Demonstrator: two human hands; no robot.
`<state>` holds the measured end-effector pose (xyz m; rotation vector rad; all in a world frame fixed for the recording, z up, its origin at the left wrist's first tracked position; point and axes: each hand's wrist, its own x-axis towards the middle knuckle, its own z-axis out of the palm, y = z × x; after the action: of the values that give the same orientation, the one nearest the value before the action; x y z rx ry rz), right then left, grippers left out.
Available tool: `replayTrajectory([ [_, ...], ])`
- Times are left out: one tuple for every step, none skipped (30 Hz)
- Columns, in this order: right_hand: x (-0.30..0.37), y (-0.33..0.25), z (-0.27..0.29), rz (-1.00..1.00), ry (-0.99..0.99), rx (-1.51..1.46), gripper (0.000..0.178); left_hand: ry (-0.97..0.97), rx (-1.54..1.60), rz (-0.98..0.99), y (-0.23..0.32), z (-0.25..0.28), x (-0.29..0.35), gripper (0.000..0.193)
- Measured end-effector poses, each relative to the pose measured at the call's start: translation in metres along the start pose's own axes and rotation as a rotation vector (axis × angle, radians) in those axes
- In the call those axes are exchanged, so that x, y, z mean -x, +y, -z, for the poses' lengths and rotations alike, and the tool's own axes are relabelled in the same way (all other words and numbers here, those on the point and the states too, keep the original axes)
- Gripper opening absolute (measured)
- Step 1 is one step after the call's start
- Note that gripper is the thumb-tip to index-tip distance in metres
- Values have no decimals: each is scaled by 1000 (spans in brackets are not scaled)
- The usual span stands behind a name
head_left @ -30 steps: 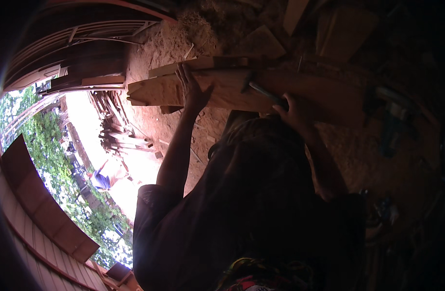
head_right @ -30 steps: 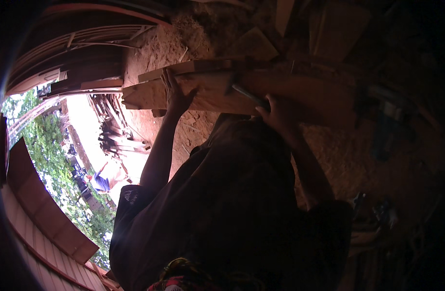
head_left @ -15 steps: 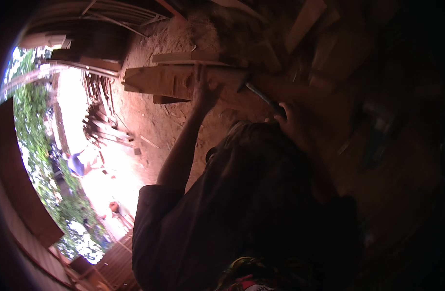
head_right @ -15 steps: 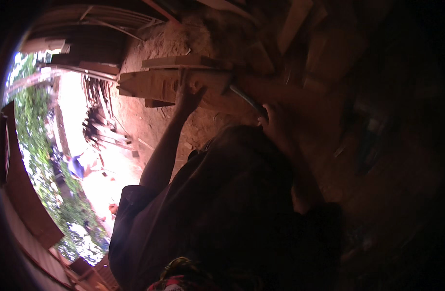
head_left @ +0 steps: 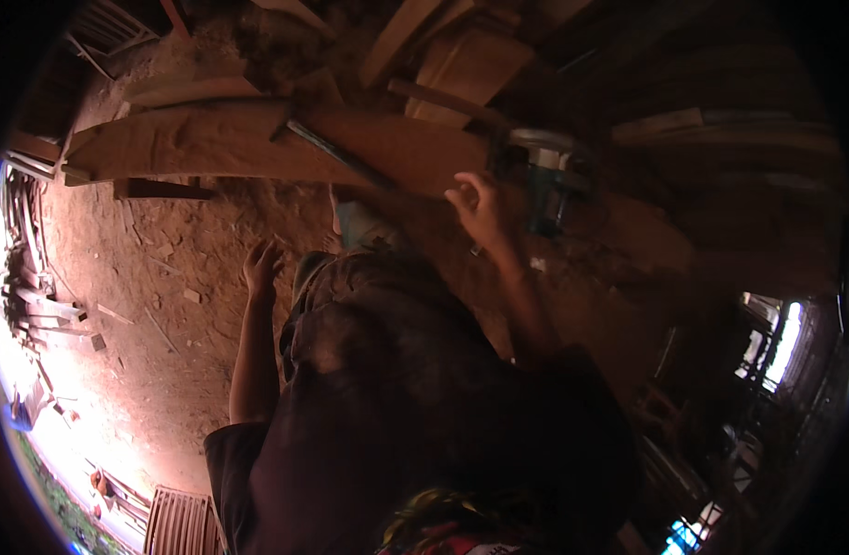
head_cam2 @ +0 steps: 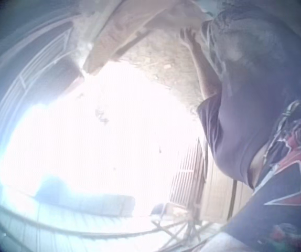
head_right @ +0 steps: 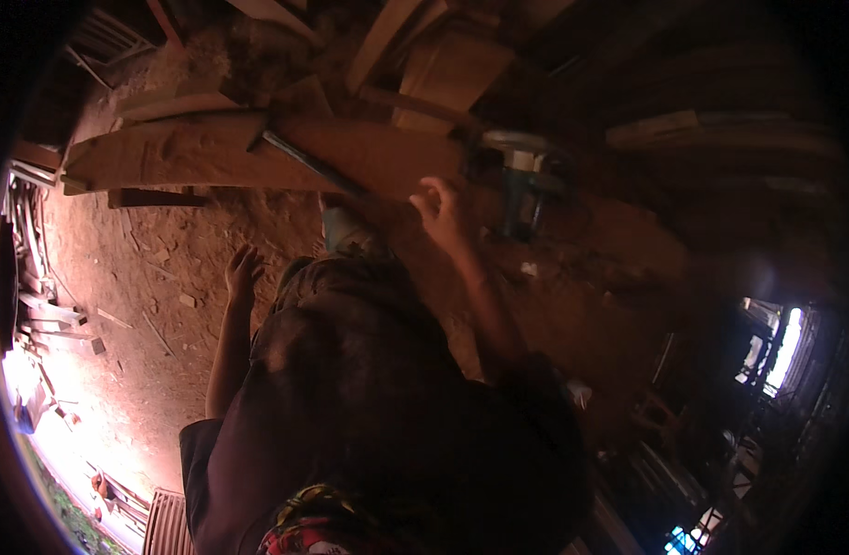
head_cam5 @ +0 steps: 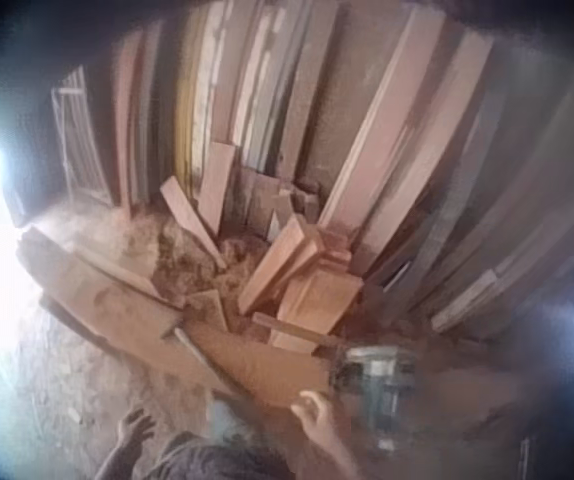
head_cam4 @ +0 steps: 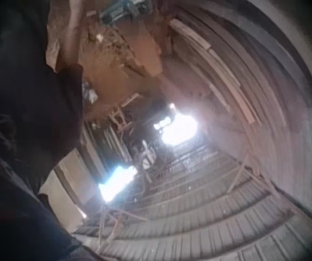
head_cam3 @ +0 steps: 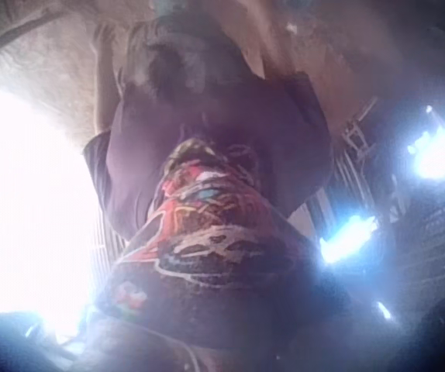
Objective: The person selects a wooden plank from a pile, positions it on a workbench, and uses a circular saw to cut the plank. The person handles the wood and saw with both hands, guiding the saw along the plank to complete the cut.
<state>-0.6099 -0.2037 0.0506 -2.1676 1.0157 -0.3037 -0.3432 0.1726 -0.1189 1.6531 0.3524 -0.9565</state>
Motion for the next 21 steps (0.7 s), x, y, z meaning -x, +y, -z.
replayTrajectory([
  [4,8,12,-12,35,-18,34,19,22,139,-27,5,-1,51],
  [5,20,31,54,126,-4,32,46,50,275,-53,12,-1,51],
  [4,22,47,8,170,27,31,73,64,368,-76,24,0,51],
  [20,17,54,-56,215,57,31,94,53,467,-101,43,6,50],
  [24,30,78,35,295,243,35,85,33,491,-123,46,12,49],
  [23,45,101,128,377,426,39,80,11,514,-141,46,17,48],
  [26,58,119,106,384,488,44,71,-14,528,-156,46,22,48],
  [21,69,131,105,387,531,49,66,-43,512,-173,50,28,47],
  [18,75,141,91,390,585,55,53,-73,503,-184,46,34,47],
  [15,82,149,-20,308,572,60,37,-103,496,-196,38,37,46],
  [5,84,153,-117,220,553,65,20,-142,462,-205,32,39,45],
  [2,86,156,-217,119,532,70,-1,-198,420,-209,30,42,45],
  [1,114,164,-170,40,374,74,-30,-249,377,-216,20,43,44],
  [8,151,184,-145,-20,220,79,-105,-353,302,-217,-2,41,44],
  [5,166,188,-151,-69,107,77,-130,-456,197,-216,-10,41,44],
  [-7,157,186,-144,-164,70,72,-110,-553,98,-210,-12,40,43],
  [-15,151,189,-143,-245,36,68,-52,-536,88,-201,-20,41,43],
  [-13,163,199,-188,-258,83,67,20,-359,139,-177,-62,46,37],
  [-14,172,197,-153,-276,118,63,62,-383,209,-161,-74,42,37],
  [-29,176,173,-96,-298,104,58,122,-305,214,-172,-49,37,36],
  [-42,171,178,-136,-416,101,55,114,-296,241,-149,-80,42,37],
])
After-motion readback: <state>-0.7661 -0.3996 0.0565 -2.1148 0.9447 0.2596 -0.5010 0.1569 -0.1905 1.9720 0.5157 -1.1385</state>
